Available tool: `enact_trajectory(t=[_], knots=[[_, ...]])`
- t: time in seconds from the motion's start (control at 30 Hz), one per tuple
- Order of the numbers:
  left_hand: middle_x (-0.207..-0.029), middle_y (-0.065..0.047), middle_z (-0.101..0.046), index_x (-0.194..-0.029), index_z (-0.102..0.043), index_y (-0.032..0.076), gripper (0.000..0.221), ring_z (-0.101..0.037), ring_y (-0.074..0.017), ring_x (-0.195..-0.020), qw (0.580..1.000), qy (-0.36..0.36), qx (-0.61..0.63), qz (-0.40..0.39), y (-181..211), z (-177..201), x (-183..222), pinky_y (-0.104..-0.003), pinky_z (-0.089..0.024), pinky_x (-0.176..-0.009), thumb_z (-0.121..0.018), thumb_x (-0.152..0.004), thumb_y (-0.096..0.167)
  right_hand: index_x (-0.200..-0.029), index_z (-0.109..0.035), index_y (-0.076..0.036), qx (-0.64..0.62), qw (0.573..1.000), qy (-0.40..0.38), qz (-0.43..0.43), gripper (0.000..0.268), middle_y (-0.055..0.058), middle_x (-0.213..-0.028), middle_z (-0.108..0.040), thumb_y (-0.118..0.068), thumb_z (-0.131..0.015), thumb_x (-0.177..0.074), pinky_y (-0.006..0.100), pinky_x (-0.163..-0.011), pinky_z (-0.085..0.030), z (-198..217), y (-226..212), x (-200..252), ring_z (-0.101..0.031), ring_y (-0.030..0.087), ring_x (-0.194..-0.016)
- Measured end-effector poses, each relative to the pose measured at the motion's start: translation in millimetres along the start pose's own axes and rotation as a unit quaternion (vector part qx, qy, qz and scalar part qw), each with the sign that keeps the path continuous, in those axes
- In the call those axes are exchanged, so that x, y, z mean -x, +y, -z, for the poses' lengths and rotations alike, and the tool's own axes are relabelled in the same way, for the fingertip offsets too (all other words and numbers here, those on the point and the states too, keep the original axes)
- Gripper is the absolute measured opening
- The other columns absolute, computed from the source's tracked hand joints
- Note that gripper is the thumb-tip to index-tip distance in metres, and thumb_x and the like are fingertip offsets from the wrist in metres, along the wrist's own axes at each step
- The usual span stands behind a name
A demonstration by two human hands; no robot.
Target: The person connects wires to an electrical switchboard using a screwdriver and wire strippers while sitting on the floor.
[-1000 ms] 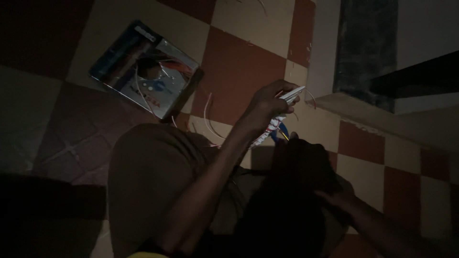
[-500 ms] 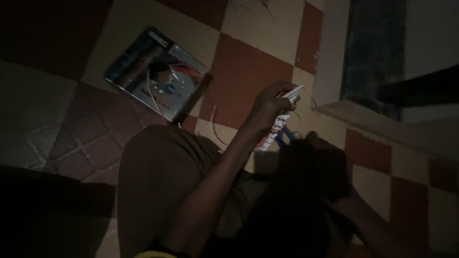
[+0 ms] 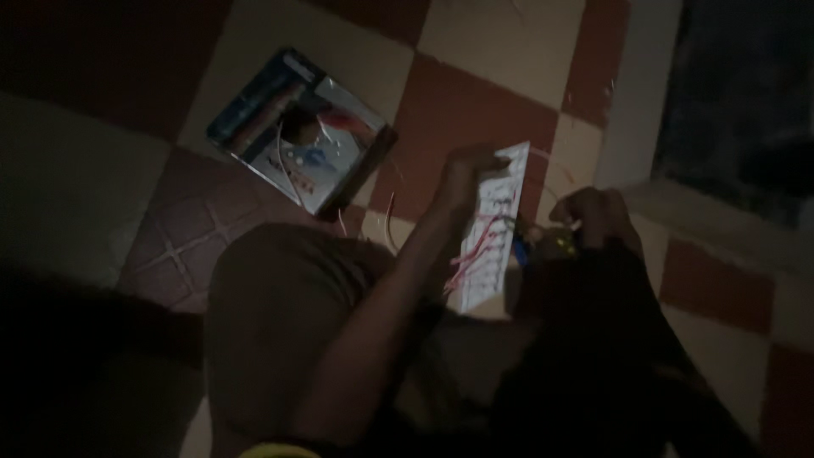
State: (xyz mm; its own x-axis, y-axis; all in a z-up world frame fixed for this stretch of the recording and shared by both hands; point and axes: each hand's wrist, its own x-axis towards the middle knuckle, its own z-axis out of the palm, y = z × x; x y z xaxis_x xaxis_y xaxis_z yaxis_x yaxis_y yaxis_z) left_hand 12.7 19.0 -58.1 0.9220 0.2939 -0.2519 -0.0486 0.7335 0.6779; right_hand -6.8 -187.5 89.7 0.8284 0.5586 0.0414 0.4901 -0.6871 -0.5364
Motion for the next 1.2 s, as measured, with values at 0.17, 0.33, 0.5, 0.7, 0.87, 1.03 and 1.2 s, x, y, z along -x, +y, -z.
enact_trajectory(t=[0.17, 0.33, 0.5, 0.7, 0.87, 1.03, 1.2], knots=[[-0.091, -0.016, -0.073, -0.099, -0.073, -0.006, 0.036, -0.069, -0.0243, -0.083, 0.991, 0.108, -0.076, 0.001, -3, 10, -21, -0.037, -0.053, -0.08, -0.068, -0.082, 0.025, -0.126, -0.064, -0.007, -0.01, 0.997, 0.07, 0.022, 0.037, 0.013, -0.106, -0.075, -0.025, -0.078, -0.097, 0.036, -0.08, -0.06, -33, -11, -29, -0.074, 0.023, -0.097], [-0.104, -0.025, -0.068, -0.121, -0.05, -0.009, 0.066, -0.07, -0.0292, -0.09, 0.966, 0.196, -0.163, 0.055, -26, 15, -46, -0.046, -0.057, -0.082, -0.07, -0.085, 0.042, -0.127, -0.065, -0.008, -0.047, 0.993, 0.097, 0.048, 0.032, 0.014, -0.113, -0.073, -0.021, -0.077, -0.102, 0.036, -0.086, -0.06, -61, 12, -39, -0.073, 0.023, -0.101], [-0.124, -0.029, -0.058, -0.138, -0.036, -0.004, 0.08, -0.067, -0.0364, -0.11, 0.95, 0.185, -0.252, 0.031, -58, 30, -61, -0.047, -0.056, -0.091, -0.067, -0.09, 0.053, -0.133, -0.072, -0.009, -0.074, 0.987, 0.104, 0.095, 0.029, 0.018, -0.124, -0.063, -0.015, -0.071, -0.105, 0.032, -0.088, -0.059, -82, 55, -61, -0.069, 0.023, -0.103], [-0.118, -0.028, -0.07, -0.128, -0.058, -0.002, 0.06, -0.067, -0.045, -0.114, 0.838, 0.173, -0.517, 0.021, -67, 43, -66, -0.05, -0.052, -0.095, -0.055, -0.1, 0.052, -0.133, -0.068, -0.007, -0.252, 0.964, 0.081, 0.015, 0.028, 0.011, -0.131, -0.068, -0.008, -0.07, -0.105, 0.029, -0.096, -0.054, -95, 75, -66, -0.065, 0.017, -0.112], [-0.119, -0.023, -0.073, -0.133, -0.054, -0.001, 0.045, -0.072, -0.039, -0.111, 0.863, 0.142, -0.46, -0.154, -50, 28, -44, -0.046, -0.057, -0.092, -0.056, -0.095, 0.024, -0.124, -0.075, -0.009, -0.188, 0.966, 0.138, 0.11, 0.026, 0.011, -0.121, -0.068, 0.001, -0.071, -0.101, 0.032, -0.094, -0.057, -95, 70, -61, -0.063, 0.02, -0.116], [-0.119, -0.029, -0.063, -0.108, -0.065, 0.002, 0.029, -0.068, -0.0438, -0.103, 0.713, 0.167, -0.665, -0.145, -38, 9, 11, -0.049, -0.055, -0.082, -0.072, -0.088, 0.022, -0.125, -0.075, -0.008, -0.153, 0.968, 0.155, 0.125, 0.024, 0.011, -0.125, -0.072, 0.0, -0.073, -0.102, 0.035, -0.101, -0.055, -85, 63, -69, -0.062, 0.023, -0.123], [-0.086, -0.021, -0.07, -0.087, -0.066, 0.001, 0.025, -0.069, -0.0389, -0.088, 0.74, 0.095, -0.659, -0.094, -56, 10, 16, -0.049, -0.054, -0.076, -0.077, -0.074, 0.02, -0.114, -0.075, -0.011, -0.137, 0.968, 0.174, 0.115, 0.014, 0.009, -0.118, -0.07, -0.004, -0.077, -0.101, 0.029, -0.093, -0.057, -87, 60, -69, -0.061, 0.021, -0.117]])
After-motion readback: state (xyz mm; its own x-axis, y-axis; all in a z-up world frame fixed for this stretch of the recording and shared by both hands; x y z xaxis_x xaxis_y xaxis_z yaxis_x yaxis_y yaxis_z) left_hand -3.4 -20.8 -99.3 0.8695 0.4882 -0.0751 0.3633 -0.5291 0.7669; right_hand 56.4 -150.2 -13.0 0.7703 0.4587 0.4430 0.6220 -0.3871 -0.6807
